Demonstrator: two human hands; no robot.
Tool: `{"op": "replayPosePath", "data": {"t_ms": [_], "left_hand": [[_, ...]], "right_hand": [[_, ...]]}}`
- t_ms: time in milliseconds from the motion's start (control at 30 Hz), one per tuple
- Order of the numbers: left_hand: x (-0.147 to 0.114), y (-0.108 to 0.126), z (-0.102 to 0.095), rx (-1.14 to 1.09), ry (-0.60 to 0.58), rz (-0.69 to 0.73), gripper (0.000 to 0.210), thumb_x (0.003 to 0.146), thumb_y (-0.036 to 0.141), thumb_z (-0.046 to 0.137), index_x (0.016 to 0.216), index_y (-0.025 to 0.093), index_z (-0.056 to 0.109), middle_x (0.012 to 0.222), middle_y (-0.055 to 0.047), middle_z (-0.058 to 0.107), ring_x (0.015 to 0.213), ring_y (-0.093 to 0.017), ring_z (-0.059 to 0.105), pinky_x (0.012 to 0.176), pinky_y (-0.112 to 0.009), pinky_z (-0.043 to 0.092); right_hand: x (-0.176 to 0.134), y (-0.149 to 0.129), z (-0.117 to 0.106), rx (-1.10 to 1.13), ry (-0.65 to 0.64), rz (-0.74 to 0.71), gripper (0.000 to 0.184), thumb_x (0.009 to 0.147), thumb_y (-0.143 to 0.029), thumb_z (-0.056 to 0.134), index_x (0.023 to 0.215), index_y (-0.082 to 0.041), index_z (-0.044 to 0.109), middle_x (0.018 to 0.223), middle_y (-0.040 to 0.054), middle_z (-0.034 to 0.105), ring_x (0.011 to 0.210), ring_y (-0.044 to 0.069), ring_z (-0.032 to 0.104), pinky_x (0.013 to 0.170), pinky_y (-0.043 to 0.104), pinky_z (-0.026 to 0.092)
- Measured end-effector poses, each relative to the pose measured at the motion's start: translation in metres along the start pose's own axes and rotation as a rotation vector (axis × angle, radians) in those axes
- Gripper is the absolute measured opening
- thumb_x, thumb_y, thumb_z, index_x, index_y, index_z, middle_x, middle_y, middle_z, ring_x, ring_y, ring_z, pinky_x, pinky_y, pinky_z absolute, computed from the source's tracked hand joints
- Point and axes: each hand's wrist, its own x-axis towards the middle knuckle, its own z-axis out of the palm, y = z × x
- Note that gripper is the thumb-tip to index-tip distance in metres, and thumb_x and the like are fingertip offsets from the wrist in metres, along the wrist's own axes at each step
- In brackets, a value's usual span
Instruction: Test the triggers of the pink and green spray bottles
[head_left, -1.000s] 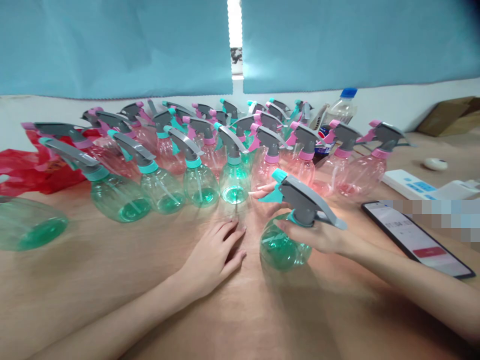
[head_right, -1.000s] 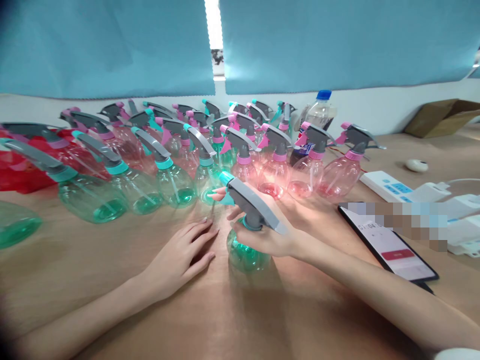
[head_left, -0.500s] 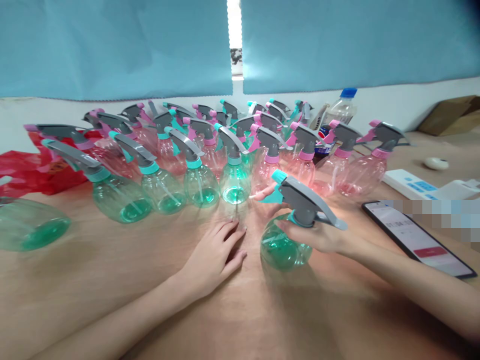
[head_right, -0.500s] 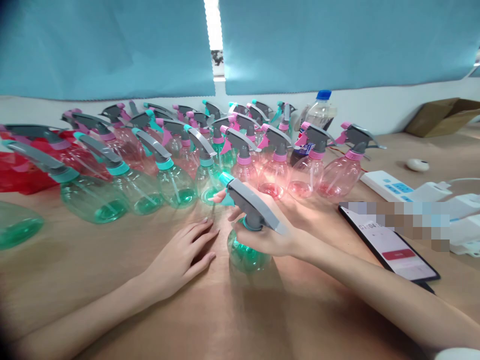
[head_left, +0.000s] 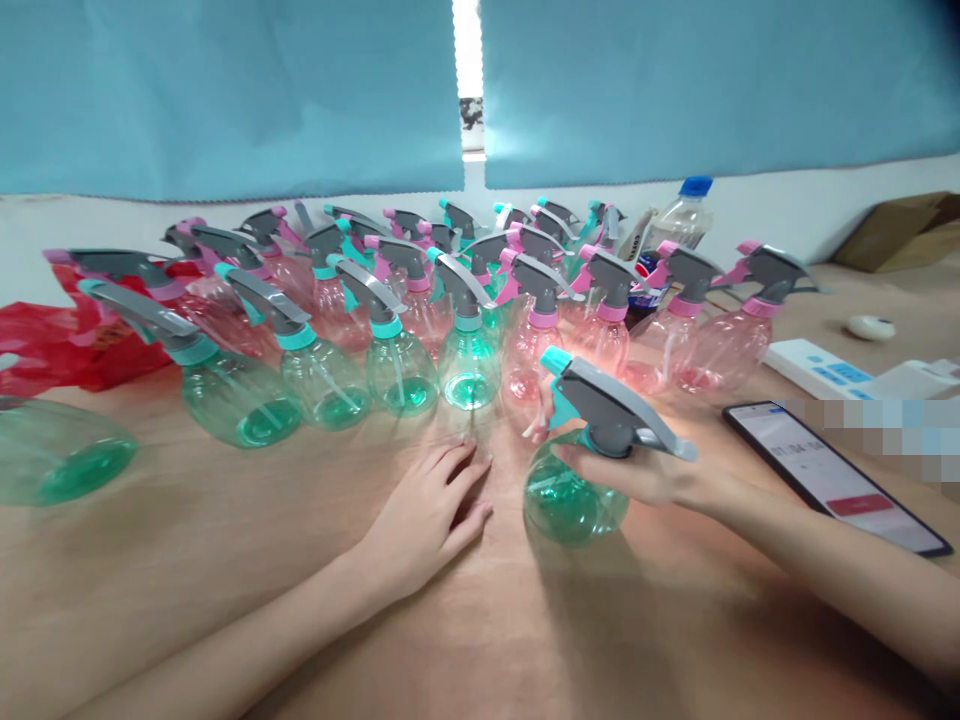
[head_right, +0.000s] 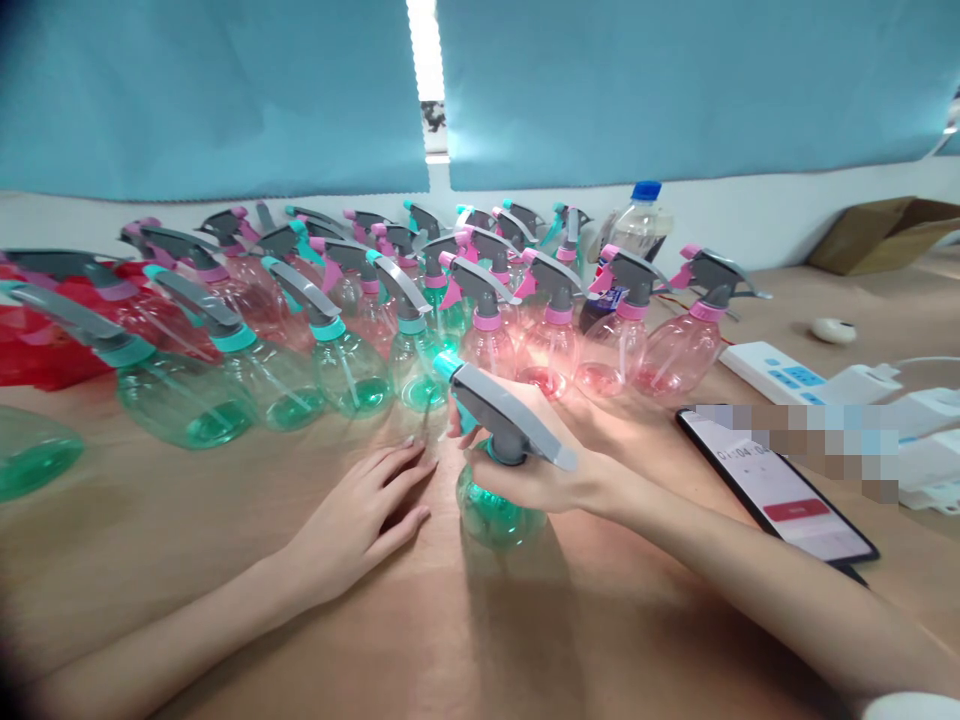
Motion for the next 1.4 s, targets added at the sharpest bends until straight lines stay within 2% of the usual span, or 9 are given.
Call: {"op": "replayPosePath", "data": {"t_ms": [133, 300, 500, 667, 933, 1400], "left_hand": [[0.0000, -0.0002, -0.0003, 0.002, -0.001, 0.005, 0.042, 0.096, 0.034, 0.045, 0.132, 0.013, 0.051, 0.135, -0.016, 0.051, 0.126, -0.031, 0.045, 0.103, -0.051, 0.040], [0.0009, 0.0002, -0.0007, 0.005, -0.005, 0.003, 0.042, 0.096, 0.035, 0.045, 0.132, 0.013, 0.052, 0.135, -0.016, 0.052, 0.125, -0.032, 0.045, 0.102, -0.051, 0.040], [0.0007, -0.0001, 0.0000, 0.006, -0.004, 0.001, 0.043, 0.095, 0.035, 0.046, 0.132, 0.013, 0.052, 0.135, -0.017, 0.051, 0.126, -0.032, 0.045, 0.102, -0.051, 0.040], [0.0004, -0.0006, 0.0003, 0.007, -0.002, 0.004, 0.042, 0.095, 0.034, 0.045, 0.131, 0.013, 0.052, 0.135, -0.016, 0.052, 0.125, -0.031, 0.046, 0.102, -0.051, 0.041], [0.0003, 0.0002, 0.0005, 0.001, 0.008, 0.002, 0.042, 0.095, 0.035, 0.046, 0.131, 0.014, 0.052, 0.134, -0.016, 0.052, 0.125, -0.031, 0.046, 0.102, -0.051, 0.041], [0.0007, 0.0010, -0.0009, -0.002, 0.004, -0.005, 0.041, 0.095, 0.034, 0.047, 0.131, 0.016, 0.052, 0.134, -0.015, 0.053, 0.125, -0.031, 0.047, 0.102, -0.050, 0.041]], "right_hand": [[-0.0014, 0.0004, 0.0007, 0.073, 0.011, 0.015, 0.019, 0.067, -0.009, 0.048, 0.079, -0.023, 0.049, 0.080, -0.0003, 0.057, 0.072, 0.014, 0.062, 0.067, 0.026, 0.057], [-0.0038, 0.0014, 0.0031, 0.091, 0.029, 0.033, 0.036, 0.069, -0.007, 0.048, 0.099, -0.025, 0.058, 0.102, 0.0024, 0.064, 0.069, 0.011, 0.062, 0.066, 0.026, 0.059], [-0.0051, 0.0060, 0.0025, 0.126, -0.007, 0.004, 0.050, 0.073, -0.006, 0.048, 0.118, -0.025, 0.055, 0.120, 0.0063, 0.062, 0.103, 0.019, 0.065, 0.074, 0.030, 0.061], [-0.0051, 0.0062, 0.0010, 0.128, -0.041, -0.001, 0.057, 0.075, -0.005, 0.049, 0.128, -0.026, 0.050, 0.127, 0.0067, 0.061, 0.111, 0.021, 0.064, 0.083, 0.036, 0.060], [-0.0054, 0.0077, 0.0018, 0.142, -0.032, -0.014, 0.059, 0.076, -0.004, 0.052, 0.131, -0.027, 0.050, 0.132, 0.0052, 0.059, 0.118, 0.022, 0.060, 0.087, 0.035, 0.059], [-0.0053, 0.0060, 0.0012, 0.116, -0.011, -0.011, 0.053, 0.076, -0.006, 0.052, 0.125, -0.025, 0.055, 0.129, 0.0057, 0.062, 0.106, 0.020, 0.066, 0.083, 0.034, 0.061]]}}
